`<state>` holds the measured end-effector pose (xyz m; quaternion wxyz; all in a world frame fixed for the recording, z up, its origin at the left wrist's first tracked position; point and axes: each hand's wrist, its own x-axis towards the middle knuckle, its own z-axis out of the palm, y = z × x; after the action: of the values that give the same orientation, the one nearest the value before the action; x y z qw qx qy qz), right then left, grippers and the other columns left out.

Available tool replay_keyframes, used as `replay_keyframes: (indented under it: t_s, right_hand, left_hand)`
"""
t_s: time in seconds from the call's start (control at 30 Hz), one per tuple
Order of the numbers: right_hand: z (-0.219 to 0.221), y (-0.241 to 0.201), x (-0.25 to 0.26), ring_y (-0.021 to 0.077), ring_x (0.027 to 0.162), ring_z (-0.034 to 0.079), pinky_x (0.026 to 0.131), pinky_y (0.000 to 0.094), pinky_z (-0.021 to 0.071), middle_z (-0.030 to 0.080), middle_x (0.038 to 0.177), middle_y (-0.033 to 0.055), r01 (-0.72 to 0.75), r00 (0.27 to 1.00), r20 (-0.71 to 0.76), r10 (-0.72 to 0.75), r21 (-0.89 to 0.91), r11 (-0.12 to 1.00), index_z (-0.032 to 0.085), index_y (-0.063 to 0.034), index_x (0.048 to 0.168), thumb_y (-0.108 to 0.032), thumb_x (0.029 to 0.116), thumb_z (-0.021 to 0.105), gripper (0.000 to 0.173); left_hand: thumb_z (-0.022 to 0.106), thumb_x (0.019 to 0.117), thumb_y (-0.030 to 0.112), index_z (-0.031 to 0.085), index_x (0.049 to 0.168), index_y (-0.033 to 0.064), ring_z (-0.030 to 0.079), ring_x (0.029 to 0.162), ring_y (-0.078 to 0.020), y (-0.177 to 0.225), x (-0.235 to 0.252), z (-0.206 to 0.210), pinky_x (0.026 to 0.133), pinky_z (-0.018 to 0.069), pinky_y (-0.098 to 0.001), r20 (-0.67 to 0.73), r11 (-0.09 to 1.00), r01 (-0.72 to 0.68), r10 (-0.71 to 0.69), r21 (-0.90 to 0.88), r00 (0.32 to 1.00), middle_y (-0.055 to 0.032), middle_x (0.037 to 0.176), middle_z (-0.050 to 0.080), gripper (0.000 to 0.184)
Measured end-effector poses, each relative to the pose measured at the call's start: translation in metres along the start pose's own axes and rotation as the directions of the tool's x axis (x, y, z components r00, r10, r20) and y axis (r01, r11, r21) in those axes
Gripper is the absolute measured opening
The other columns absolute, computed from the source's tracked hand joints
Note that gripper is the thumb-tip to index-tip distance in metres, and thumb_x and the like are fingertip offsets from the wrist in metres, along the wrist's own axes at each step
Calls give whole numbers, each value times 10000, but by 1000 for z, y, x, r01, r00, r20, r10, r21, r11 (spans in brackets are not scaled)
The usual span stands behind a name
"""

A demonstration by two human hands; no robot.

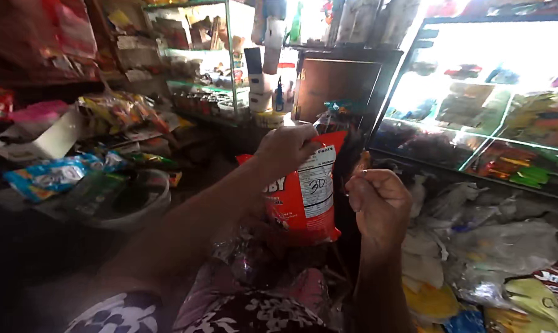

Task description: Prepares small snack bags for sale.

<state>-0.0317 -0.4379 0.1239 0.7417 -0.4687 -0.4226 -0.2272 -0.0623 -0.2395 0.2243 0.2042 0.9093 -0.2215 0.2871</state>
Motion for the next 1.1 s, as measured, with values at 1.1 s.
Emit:
replay_keyframes:
  t_s: [1.1]
  right_hand:
    - [75, -2, -51, -12, 483, 578, 461, 149, 514, 651, 666, -111, -253, 967, -4, 254, -122, 960, 620, -132, 953, -5, 975, 531, 157]
  left_hand:
    - [593, 1018, 154, 728, 968, 15, 674, 800, -224, 18, -133, 13, 744, 533, -449, -52, 936, 303, -317, -179, 947, -109, 886, 706, 201]
